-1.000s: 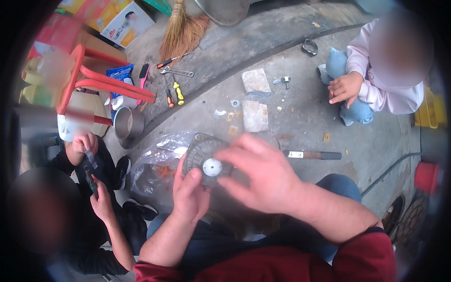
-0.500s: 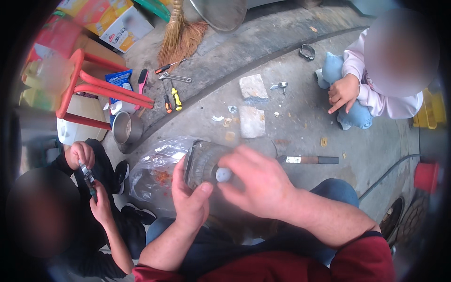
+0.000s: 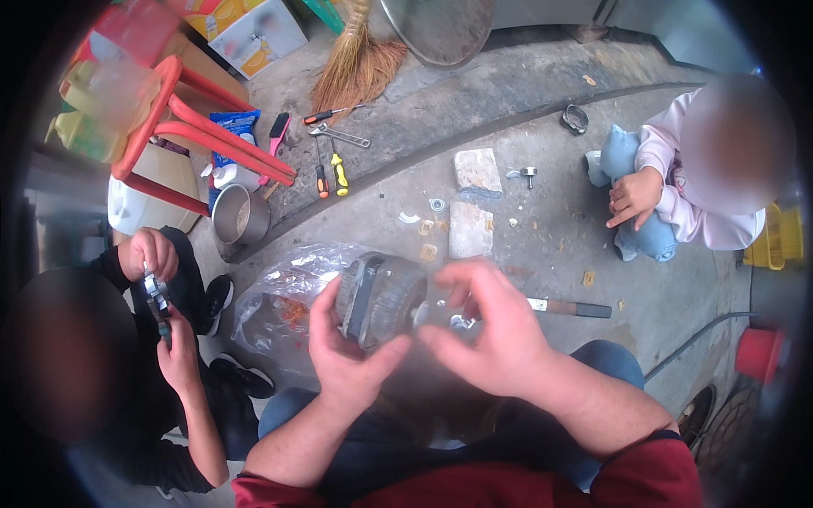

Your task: The person uses pliers to remove a metal ring from a plastic bag and then uses a hammer to break apart a dried food item. They then assemble a metal fan blade onto a central hub, using pliers to tighten a screw. A child is present in the scene.

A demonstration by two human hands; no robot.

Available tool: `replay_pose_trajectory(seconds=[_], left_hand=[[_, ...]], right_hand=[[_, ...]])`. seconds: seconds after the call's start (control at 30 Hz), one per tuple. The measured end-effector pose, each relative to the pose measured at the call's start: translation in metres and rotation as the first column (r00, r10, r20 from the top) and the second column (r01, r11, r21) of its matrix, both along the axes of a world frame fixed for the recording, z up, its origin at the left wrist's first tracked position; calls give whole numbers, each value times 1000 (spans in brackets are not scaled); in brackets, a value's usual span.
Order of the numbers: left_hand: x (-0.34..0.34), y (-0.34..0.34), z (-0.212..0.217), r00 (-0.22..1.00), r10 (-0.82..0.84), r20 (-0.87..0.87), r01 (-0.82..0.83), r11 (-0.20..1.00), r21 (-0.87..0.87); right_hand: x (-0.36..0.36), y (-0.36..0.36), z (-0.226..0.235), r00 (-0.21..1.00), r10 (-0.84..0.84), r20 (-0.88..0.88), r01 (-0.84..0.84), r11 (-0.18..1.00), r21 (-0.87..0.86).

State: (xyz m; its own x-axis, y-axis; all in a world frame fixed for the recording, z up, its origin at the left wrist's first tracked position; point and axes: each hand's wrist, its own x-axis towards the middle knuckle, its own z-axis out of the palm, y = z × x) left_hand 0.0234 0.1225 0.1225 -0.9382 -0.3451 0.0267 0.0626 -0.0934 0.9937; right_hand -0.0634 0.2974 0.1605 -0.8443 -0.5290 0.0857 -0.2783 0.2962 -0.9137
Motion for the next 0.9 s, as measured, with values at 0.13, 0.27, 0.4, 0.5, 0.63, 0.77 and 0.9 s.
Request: replay_pose_trajectory(seconds=[0.13,0.27,0.4,0.5,0.63,0.77,0.9], left_hand=[[5,-9,3,1000,-10,-7,10,999,-41],[6,-11,4,1000,-31,1,31,991,133],[4,-13,2,1000,-31,0,30,979,203],[4,-14,1,999,-34,-9,35,982,188],[5,-15,0,999,-36,-13,38,977,208],[6,-18,-1,997,-70,-42,74,991,114],[4,-19,-4,987,-107,-122,71,961,-266]], right_hand=[[-7,-4,-4,998,19,55,-18,1000,-22],[-8,-4,-14,978,93,186,-77,993,-93],[-11,-4,-13,927,157,339,-107,981,-162],[-11,-3,-10,899,190,394,-139,978,-155],[-10,-4,-7,875,197,441,-165,980,-111],[-11,-6,-8,855,224,468,-169,973,-157],[-17,-4,-10,684,215,697,-5,957,-290]])
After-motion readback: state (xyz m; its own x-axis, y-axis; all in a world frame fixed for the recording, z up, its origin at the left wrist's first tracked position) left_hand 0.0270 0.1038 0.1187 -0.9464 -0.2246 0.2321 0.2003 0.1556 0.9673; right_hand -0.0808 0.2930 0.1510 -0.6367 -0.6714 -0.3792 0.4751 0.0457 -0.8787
